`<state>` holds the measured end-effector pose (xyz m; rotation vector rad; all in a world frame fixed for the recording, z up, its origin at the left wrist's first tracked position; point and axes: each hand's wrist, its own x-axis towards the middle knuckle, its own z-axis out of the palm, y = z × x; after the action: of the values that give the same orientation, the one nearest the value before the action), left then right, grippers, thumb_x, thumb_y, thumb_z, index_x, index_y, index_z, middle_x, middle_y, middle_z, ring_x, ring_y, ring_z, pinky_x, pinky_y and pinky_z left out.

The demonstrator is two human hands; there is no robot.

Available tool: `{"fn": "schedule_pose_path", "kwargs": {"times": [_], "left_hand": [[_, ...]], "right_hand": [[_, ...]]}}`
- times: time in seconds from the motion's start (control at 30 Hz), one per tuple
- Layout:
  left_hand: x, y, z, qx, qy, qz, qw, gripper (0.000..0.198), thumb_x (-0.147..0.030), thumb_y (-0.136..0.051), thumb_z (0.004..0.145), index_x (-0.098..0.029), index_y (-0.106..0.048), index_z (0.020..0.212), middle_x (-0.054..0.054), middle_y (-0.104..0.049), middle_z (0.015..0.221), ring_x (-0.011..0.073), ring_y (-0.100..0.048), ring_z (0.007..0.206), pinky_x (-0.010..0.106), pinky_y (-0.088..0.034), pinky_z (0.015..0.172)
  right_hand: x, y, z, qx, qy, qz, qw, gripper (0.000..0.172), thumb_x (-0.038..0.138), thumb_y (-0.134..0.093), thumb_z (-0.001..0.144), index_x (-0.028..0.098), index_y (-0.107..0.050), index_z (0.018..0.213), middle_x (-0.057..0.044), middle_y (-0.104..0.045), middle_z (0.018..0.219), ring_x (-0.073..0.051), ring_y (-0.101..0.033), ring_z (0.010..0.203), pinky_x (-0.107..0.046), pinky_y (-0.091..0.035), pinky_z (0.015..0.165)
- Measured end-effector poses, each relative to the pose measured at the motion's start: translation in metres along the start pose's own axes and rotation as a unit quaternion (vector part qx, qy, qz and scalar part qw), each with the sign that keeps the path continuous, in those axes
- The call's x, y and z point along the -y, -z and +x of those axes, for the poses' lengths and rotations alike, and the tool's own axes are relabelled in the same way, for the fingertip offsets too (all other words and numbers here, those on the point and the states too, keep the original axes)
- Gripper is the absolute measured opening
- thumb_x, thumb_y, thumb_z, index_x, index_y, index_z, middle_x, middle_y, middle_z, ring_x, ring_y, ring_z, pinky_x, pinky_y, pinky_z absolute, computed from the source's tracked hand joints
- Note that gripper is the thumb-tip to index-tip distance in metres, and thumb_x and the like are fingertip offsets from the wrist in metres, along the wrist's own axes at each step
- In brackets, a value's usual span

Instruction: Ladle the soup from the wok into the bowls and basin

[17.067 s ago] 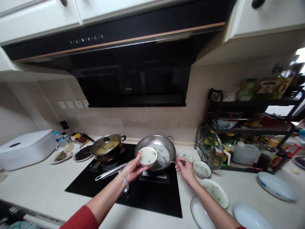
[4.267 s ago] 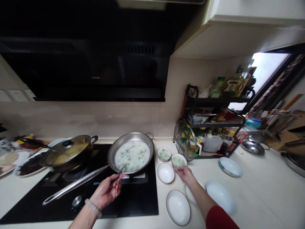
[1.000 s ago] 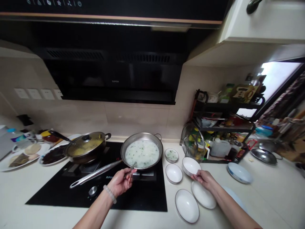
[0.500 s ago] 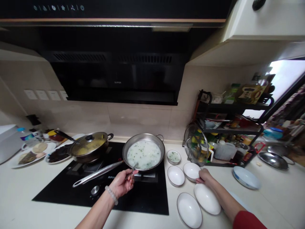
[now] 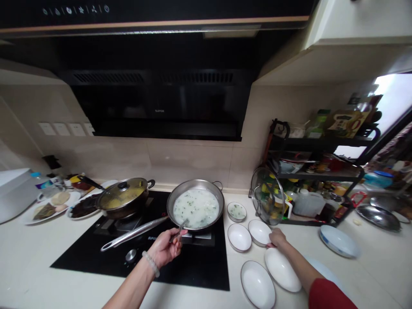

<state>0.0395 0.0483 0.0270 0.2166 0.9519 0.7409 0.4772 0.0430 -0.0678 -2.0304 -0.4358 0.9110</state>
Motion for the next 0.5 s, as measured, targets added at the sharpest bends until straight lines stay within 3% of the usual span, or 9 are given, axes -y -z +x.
{"fn": "schedule_pose_path", "kwargs": {"times": [0.13, 0.33, 0.5], "left_hand": [[0.0, -0.001, 0.0, -0.004, -0.003, -0.001, 1.0, 0.018, -0.019, -0.04, 0.087, -0.009, -0.055, 0.089, -0.009, -0.033, 0.037, 0.0073, -0.041, 0.033, 0.015, -0.03, 0.036], [-0.001, -0.001, 0.002, -0.015, 0.005, 0.001, 1.0, 0.018, -0.021, -0.042, 0.087, -0.009, -0.055, 0.09, -0.009, -0.032, 0.037, 0.0073, -0.042, 0.033, 0.014, -0.031, 0.036], [-0.001, -0.001, 0.005, -0.015, 0.003, 0.003, 1.0, 0.017, -0.021, -0.043, 0.086, -0.01, -0.055, 0.09, -0.01, -0.032, 0.037, 0.0076, -0.042, 0.033, 0.014, -0.03, 0.036]], "right_hand": [[-0.003, 0.008, 0.001, -0.029, 0.03, -0.095, 0.995, 0.025, -0.005, -0.054, 0.058, 0.017, -0.055, 0.069, -0.006, -0.058, 0.059, -0.025, -0.061, 0.051, -0.03, -0.045, 0.043], [0.012, 0.006, -0.003, -0.012, 0.124, -0.127, 0.984, 0.025, -0.002, -0.059, 0.061, 0.02, -0.05, 0.055, -0.011, -0.064, 0.077, -0.026, -0.063, 0.09, -0.028, -0.046, 0.065], [0.036, -0.032, 0.001, 0.05, 0.121, -0.096, 0.987, 0.012, 0.007, -0.064, 0.072, 0.016, -0.058, 0.065, -0.005, -0.06, 0.06, -0.02, -0.063, 0.068, -0.025, -0.045, 0.057]]}}
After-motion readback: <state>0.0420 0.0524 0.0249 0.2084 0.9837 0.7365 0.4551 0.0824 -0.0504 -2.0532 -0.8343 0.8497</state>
